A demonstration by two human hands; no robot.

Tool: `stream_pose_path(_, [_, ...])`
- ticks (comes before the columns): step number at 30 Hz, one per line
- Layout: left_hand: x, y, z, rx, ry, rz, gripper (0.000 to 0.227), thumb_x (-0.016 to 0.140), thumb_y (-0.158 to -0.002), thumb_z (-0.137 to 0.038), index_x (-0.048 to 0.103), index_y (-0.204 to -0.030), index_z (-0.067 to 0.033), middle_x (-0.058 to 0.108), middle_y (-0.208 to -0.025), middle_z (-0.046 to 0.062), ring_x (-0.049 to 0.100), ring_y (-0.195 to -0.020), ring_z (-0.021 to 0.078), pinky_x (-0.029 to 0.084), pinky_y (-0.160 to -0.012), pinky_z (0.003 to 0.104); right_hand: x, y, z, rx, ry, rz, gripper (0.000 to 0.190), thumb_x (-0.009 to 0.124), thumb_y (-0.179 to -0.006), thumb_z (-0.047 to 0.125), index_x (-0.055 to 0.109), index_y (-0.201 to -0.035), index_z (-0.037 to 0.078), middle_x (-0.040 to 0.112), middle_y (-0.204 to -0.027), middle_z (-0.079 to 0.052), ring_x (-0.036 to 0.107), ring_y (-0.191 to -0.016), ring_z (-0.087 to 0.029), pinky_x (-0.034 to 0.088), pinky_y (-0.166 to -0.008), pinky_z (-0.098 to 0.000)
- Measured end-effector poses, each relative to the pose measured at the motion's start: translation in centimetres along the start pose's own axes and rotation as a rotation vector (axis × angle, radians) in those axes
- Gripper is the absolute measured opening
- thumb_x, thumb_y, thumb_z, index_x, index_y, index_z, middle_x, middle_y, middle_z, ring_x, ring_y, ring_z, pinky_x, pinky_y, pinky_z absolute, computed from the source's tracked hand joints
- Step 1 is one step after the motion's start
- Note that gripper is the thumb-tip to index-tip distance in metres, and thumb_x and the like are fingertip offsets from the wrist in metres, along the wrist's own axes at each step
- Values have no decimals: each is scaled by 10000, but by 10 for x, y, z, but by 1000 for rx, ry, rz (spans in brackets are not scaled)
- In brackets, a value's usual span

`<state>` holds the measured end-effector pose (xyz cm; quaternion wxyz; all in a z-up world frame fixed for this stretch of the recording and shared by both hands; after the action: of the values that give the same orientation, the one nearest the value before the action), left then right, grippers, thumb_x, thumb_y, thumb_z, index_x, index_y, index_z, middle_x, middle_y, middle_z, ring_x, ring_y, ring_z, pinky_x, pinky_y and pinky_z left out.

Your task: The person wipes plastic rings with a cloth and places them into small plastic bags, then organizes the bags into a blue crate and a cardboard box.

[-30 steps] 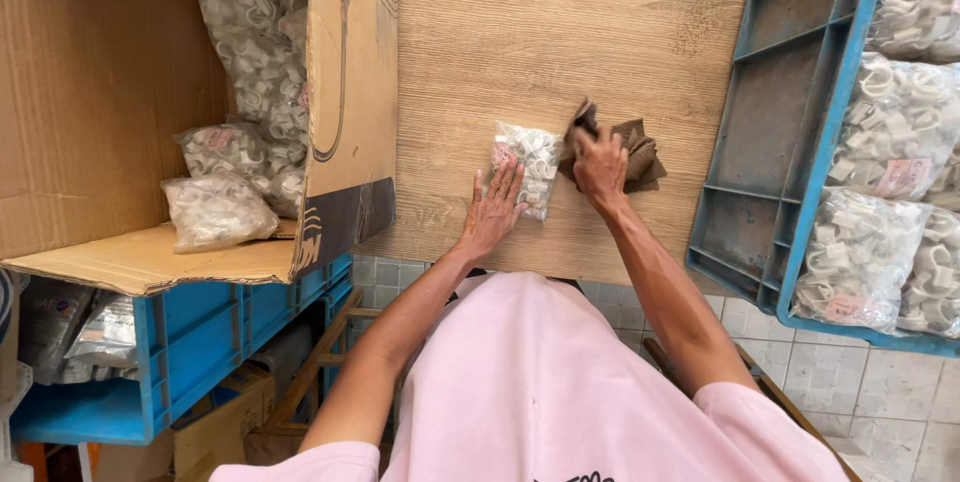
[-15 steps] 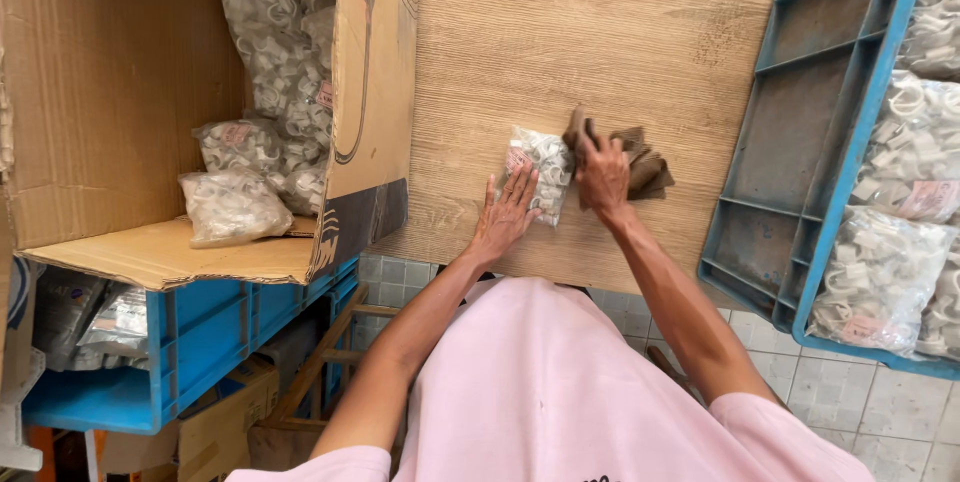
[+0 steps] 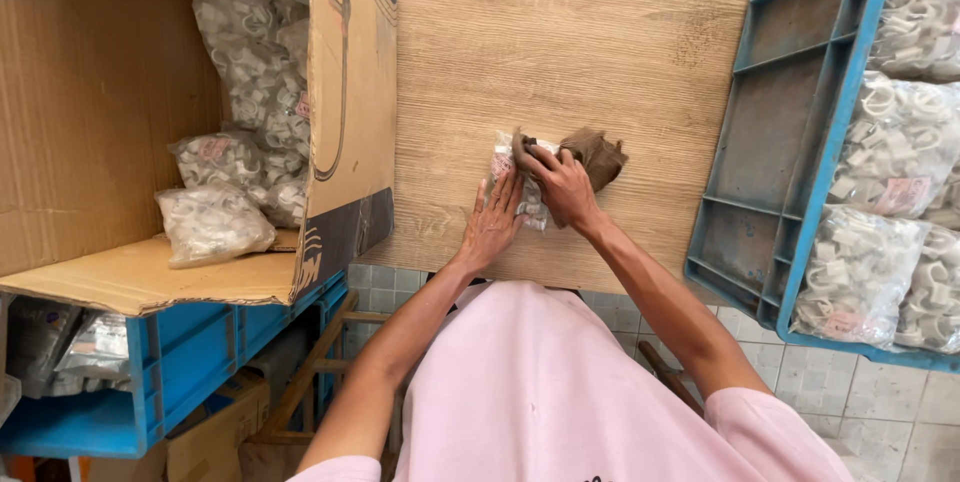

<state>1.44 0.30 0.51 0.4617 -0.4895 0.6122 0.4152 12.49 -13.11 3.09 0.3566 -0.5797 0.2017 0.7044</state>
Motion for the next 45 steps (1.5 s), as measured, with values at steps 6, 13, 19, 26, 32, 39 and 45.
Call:
stream_pose_path(6, [-1, -3, 1, 14, 82, 4, 741, 472, -977, -441, 207, -1567, -78, 189, -1638, 133, 149, -1520, 260, 77, -1217, 510, 50, -1, -66, 171, 69, -20, 334, 609, -897, 219, 627, -1230, 226, 601, -1120, -19, 574, -889, -297, 552, -619, -401])
stream_pose_path(13, [6, -1, 0, -14, 30, 44, 702, 411, -985, -474, 251, -1554, -95, 240, -1624, 114, 140, -1524, 230, 13, -1216, 496, 11, -12, -7, -57, 35, 20, 380, 576, -870, 126, 618, -1222, 262, 574, -1232, -7, 563, -932, -289, 536, -658, -367])
stream_pose_path(19, [1, -3, 0, -20, 81, 64, 724, 384, -1001, -480, 156, -1580, -111, 131, -1655, 100, 79, -1533, 235, -1, -1215, 520, 39, -38, -37, 101, -14, 121, 441, 519, -844, 71, 611, -1252, 211, 606, -1129, -59, 597, -909, -337, 565, -587, -433])
stream_pose_path(26, [-4, -4, 0, -35, 22, 43, 699, 438, -974, -471, 252, -1555, -131, 250, -1620, 87, 161, -1518, 219, 9, -1211, 514, 36, -47, -10, 49, -114, 2, 245, 642, -806, 182, 681, -1048, 173, 585, -1058, -79, 591, -883, -322, 557, -639, -428])
stream_pose_path(32, [4, -1, 1, -35, 21, 43, 668, 440, -979, -473, 294, -1533, -129, 285, -1598, 94, 185, -1506, 219, 4, -1207, 529, 5, -57, 15, 47, -164, 70, 225, 655, -820, 164, 705, -1037, 128, 594, -1038, -106, 601, -934, -332, 561, -697, -445])
stream_pose_path(39, [-1, -3, -2, -47, -37, 25, 667, 480, -953, -472, 344, -1509, -131, 276, -1612, 87, 138, -1524, 210, -4, -1204, 537, 87, -59, -17, 147, -118, 97, 352, 610, -819, 115, 669, -1166, 135, 559, -1064, -115, 585, -941, -337, 574, -662, -439])
stream_pose_path(45, [11, -1, -1, -17, -52, -10, 620, 465, -970, -457, 387, -1484, -118, 342, -1575, 124, 210, -1503, 246, 15, -1203, 545, 51, -48, 1, -24, -171, 93, 395, 681, -794, 225, 647, -1188, 215, 529, -1076, -80, 584, -983, -319, 568, -685, -438])
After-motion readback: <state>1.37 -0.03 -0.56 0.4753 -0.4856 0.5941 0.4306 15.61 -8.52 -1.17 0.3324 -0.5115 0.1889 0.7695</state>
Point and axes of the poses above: each hand's wrist, its own y-axis away from the middle knuckle, its own x-axis out of the palm, z = x × y, the point moved 2 cm from there along -y, towards the middle knuckle
